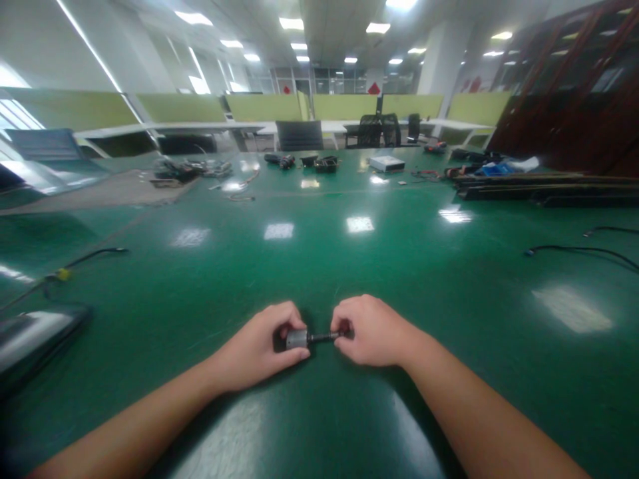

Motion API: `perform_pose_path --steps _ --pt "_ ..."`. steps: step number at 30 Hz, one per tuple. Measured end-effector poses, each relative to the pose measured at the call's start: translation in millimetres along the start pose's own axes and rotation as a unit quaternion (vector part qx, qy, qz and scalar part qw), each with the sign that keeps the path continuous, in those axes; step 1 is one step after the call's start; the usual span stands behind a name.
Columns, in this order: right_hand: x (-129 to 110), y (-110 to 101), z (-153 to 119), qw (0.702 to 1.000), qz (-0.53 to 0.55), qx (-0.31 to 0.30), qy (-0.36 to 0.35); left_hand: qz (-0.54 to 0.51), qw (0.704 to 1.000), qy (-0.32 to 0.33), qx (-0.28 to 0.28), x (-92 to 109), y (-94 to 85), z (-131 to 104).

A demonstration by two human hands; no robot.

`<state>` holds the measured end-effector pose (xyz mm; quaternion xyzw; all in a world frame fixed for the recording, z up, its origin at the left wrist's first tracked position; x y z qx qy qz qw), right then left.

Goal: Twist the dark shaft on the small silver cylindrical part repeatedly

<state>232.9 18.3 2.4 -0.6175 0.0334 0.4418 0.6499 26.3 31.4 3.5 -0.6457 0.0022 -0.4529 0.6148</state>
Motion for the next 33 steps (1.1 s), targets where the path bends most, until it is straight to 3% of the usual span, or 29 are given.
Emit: perform_pose_path --steps 15,33 --pt "24 -23 -4 0.997 0.007 -0.005 0.071 -0.001 1.0 0.002 -0.003 0 -0.5 0" --pt "11 -9 -2 0.999 0.022 -0.011 0.036 -0.005 1.0 0.002 0.002 2 -1.6 1"
Point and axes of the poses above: each hand's wrist, its own z-axis towards the middle knuckle, its own y-axis out of the palm, x = y × z, the point moved 4 cm from there along z, towards the middle knuckle, and after that the axes turned 5 degrees about x, right-handed, at the moved point
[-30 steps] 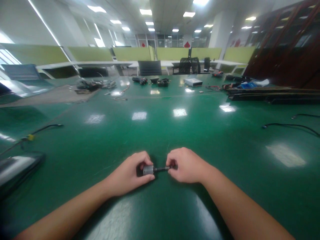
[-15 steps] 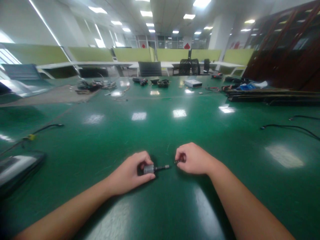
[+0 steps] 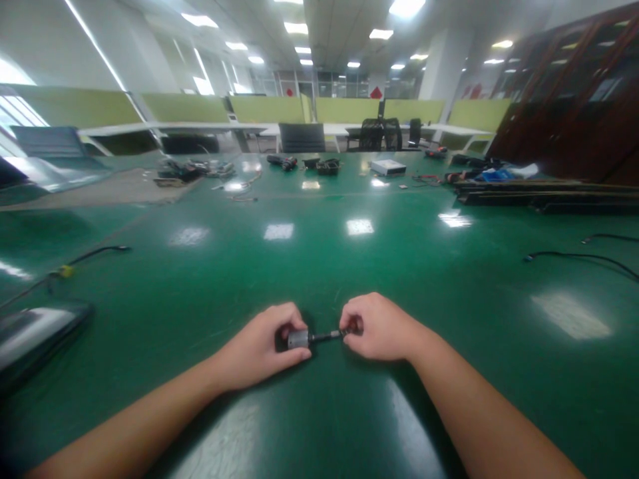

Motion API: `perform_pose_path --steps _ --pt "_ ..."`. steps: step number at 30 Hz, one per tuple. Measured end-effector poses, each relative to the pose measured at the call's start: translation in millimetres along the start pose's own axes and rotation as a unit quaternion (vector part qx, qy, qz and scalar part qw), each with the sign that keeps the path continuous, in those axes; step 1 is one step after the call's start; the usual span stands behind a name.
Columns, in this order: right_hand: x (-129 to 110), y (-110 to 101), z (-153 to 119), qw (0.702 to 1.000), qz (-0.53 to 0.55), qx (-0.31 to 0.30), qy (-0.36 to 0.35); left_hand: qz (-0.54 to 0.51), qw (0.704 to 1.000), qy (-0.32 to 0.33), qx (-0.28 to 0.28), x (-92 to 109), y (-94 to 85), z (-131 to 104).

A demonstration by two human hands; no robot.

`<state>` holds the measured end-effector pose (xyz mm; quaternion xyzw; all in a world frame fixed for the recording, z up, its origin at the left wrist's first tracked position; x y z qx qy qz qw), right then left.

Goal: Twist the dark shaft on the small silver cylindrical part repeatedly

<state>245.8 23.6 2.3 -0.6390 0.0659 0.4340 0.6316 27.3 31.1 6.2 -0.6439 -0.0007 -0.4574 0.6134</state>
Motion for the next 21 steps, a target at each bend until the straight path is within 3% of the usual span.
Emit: perform_pose_path --steps 13,21 --pt "-29 32 10 0.997 -0.019 0.037 -0.064 0.001 1.0 0.018 0.015 -2 1.8 0" --pt "-25 31 9 0.998 -0.019 0.028 -0.062 0.0 0.999 0.043 0.006 0 2.3 0"
Point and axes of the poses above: each hand's wrist, its own z-axis towards the middle knuckle, its own y-axis out of the palm, x = y × z, the point moved 4 cm from there along z, towards the middle knuckle, and after that the axes turned 5 degrees about x, right-handed, at the moved point
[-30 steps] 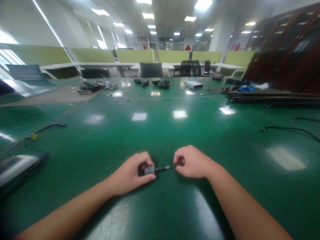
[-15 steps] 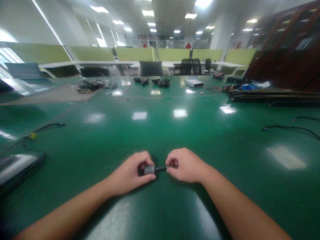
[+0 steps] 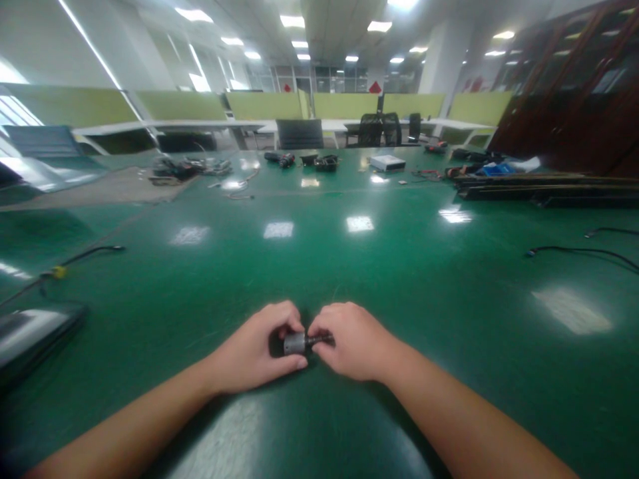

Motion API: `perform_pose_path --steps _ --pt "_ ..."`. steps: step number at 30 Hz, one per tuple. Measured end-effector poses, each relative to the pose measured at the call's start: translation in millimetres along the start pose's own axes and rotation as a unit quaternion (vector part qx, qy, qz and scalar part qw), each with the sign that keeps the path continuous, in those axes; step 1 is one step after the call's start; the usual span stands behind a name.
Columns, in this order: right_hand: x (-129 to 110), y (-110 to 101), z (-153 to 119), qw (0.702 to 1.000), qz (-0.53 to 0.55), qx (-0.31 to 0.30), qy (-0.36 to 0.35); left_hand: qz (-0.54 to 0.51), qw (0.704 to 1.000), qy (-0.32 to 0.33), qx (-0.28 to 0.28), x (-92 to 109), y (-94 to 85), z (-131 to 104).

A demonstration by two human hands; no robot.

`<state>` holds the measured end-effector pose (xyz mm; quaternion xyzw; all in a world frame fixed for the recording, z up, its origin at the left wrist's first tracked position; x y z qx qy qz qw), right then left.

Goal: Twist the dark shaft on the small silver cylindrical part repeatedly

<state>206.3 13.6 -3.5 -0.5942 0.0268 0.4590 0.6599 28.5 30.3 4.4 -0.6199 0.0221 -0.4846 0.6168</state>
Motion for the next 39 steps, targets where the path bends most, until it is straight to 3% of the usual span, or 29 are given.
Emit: perform_pose_path --steps 14,39 --pt "0.3 0.8 -0.2 1.0 -0.005 -0.002 0.001 -0.015 1.0 -0.018 -0.015 0.8 -2.4 -0.9" --pt "-1.9 0.6 1.4 1.0 -0.006 -0.01 0.0 0.001 0.999 -0.035 0.005 -0.3 -0.7 -2.6"
Point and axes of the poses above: each hand's wrist, its own z-axis towards the middle knuckle, its own y-axis out of the palm, x = y × z, the point moved 4 cm from there along z, towards the middle knuckle, and after that the axes turned 5 degrees about x, right-handed, at the moved point
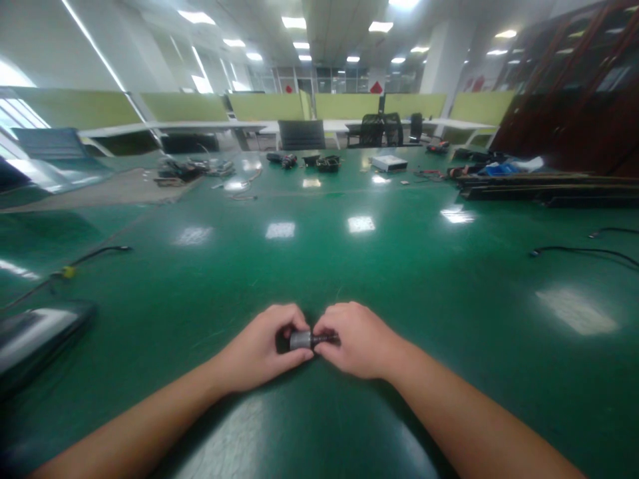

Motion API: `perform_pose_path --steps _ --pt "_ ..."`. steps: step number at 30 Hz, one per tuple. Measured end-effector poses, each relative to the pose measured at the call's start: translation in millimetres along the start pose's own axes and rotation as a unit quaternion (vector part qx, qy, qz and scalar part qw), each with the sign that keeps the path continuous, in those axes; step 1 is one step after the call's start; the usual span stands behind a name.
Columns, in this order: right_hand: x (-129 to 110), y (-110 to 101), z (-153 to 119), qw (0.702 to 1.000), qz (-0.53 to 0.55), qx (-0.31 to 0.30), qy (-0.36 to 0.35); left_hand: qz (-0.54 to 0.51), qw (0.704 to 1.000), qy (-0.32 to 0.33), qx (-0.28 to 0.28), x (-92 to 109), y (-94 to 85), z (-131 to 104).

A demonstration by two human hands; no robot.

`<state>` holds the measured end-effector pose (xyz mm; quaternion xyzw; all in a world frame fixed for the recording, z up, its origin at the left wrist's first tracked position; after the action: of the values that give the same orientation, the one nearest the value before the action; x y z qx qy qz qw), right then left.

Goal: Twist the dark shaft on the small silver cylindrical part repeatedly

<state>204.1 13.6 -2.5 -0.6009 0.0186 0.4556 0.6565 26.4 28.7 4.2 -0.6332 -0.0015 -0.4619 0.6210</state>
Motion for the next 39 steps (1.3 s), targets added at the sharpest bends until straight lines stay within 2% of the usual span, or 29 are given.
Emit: perform_pose_path --steps 28,39 --pt "0 -8 -3 1.0 -0.012 -0.002 -0.001 0.011 1.0 0.018 -0.011 0 0.5 2" --pt "9 -16 -7 1.0 -0.012 0.002 0.001 0.016 1.0 -0.002 -0.017 -1 1.0 1"
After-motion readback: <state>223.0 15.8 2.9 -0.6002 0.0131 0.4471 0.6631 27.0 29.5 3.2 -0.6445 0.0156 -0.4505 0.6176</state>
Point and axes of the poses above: each hand's wrist, its own z-axis towards the middle knuckle, its own y-axis out of the palm, x = y × z, the point moved 4 cm from there along z, towards the middle knuckle, and after that the axes turned 5 degrees about x, right-handed, at the moved point
